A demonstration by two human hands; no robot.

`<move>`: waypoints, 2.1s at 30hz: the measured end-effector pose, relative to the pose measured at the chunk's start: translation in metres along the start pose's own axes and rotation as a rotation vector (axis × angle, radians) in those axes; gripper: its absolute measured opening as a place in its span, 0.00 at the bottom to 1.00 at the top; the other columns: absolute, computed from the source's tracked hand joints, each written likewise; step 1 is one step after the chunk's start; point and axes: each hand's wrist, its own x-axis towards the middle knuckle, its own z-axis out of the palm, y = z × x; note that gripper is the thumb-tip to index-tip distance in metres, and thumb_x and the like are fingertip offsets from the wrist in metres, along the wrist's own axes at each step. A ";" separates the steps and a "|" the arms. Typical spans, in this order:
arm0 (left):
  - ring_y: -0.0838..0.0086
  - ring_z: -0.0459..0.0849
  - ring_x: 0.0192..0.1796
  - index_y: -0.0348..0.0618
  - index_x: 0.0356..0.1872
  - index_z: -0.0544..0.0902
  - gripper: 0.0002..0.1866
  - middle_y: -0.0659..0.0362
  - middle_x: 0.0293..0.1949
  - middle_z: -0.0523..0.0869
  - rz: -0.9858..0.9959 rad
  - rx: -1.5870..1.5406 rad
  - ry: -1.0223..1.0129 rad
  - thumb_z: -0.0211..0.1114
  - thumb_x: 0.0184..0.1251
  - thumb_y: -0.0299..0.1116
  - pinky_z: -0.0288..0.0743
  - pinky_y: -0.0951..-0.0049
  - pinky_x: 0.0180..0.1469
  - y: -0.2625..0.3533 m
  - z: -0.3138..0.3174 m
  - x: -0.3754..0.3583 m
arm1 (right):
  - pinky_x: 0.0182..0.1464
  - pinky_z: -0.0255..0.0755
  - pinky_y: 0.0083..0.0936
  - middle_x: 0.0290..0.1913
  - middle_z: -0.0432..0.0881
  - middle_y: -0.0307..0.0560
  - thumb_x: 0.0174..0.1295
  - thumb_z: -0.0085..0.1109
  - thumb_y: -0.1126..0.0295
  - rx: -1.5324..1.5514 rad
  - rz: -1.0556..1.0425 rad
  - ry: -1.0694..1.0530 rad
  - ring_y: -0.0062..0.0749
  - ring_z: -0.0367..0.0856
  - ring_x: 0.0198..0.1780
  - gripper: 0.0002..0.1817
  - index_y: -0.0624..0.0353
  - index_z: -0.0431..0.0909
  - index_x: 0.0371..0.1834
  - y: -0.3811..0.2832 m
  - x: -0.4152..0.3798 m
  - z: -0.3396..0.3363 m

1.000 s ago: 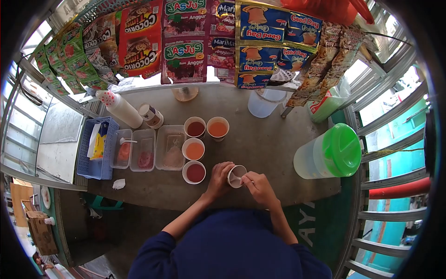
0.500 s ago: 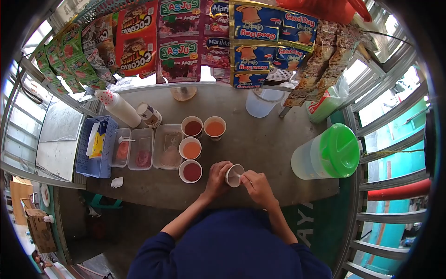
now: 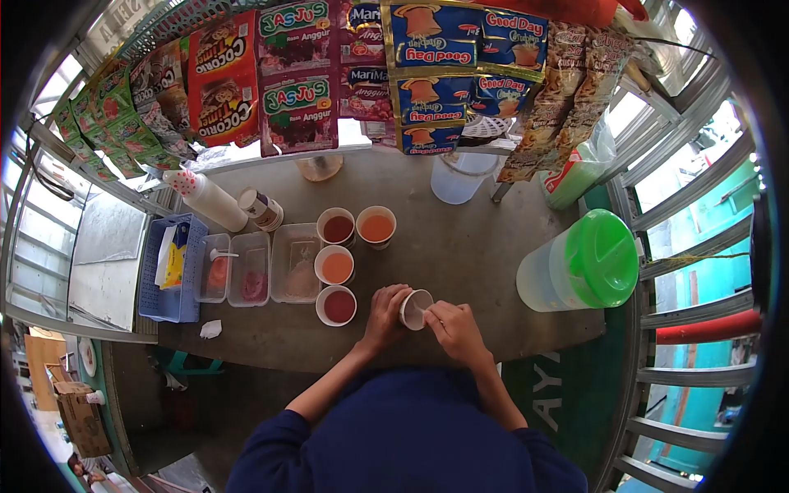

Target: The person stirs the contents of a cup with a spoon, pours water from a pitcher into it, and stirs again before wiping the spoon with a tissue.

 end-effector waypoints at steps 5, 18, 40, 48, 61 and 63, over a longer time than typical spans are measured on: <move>0.55 0.74 0.58 0.44 0.59 0.68 0.41 0.51 0.55 0.75 -0.001 0.012 -0.011 0.77 0.38 0.32 0.65 0.53 0.60 -0.002 -0.001 0.000 | 0.49 0.59 0.34 0.34 0.79 0.45 0.70 0.46 0.63 0.106 0.038 -0.092 0.39 0.77 0.39 0.13 0.57 0.77 0.33 0.002 0.002 -0.002; 0.53 0.77 0.54 0.42 0.57 0.68 0.40 0.48 0.52 0.77 0.015 0.043 -0.002 0.80 0.41 0.35 0.70 0.55 0.55 -0.002 -0.005 0.002 | 0.37 0.66 0.39 0.29 0.78 0.50 0.68 0.47 0.64 0.150 -0.015 0.034 0.48 0.77 0.31 0.15 0.61 0.77 0.29 0.005 0.007 0.003; 0.54 0.74 0.58 0.44 0.61 0.66 0.44 0.51 0.56 0.75 -0.004 -0.006 -0.004 0.78 0.36 0.31 0.65 0.53 0.59 -0.002 -0.004 -0.001 | 0.46 0.60 0.36 0.31 0.78 0.45 0.70 0.45 0.62 0.076 0.015 -0.028 0.41 0.76 0.35 0.14 0.56 0.76 0.30 0.005 0.005 0.001; 0.53 0.76 0.56 0.43 0.58 0.68 0.38 0.49 0.53 0.77 -0.012 0.013 0.007 0.78 0.42 0.33 0.68 0.55 0.58 0.000 -0.002 -0.001 | 0.44 0.61 0.35 0.30 0.78 0.46 0.69 0.47 0.63 0.019 -0.016 -0.006 0.42 0.76 0.34 0.14 0.58 0.77 0.29 -0.002 0.002 -0.002; 0.54 0.74 0.58 0.44 0.59 0.67 0.41 0.50 0.55 0.75 -0.011 0.014 -0.049 0.78 0.38 0.31 0.66 0.54 0.59 -0.001 -0.005 0.001 | 0.46 0.60 0.35 0.32 0.78 0.45 0.69 0.46 0.63 -0.086 -0.011 0.065 0.41 0.76 0.37 0.13 0.57 0.76 0.31 0.001 0.000 0.001; 0.53 0.75 0.56 0.43 0.58 0.68 0.39 0.49 0.54 0.77 -0.005 0.033 -0.050 0.79 0.41 0.32 0.68 0.55 0.58 0.000 -0.006 0.002 | 0.46 0.60 0.35 0.32 0.78 0.45 0.70 0.46 0.63 -0.039 -0.002 0.019 0.41 0.76 0.37 0.13 0.57 0.76 0.31 0.003 0.000 -0.001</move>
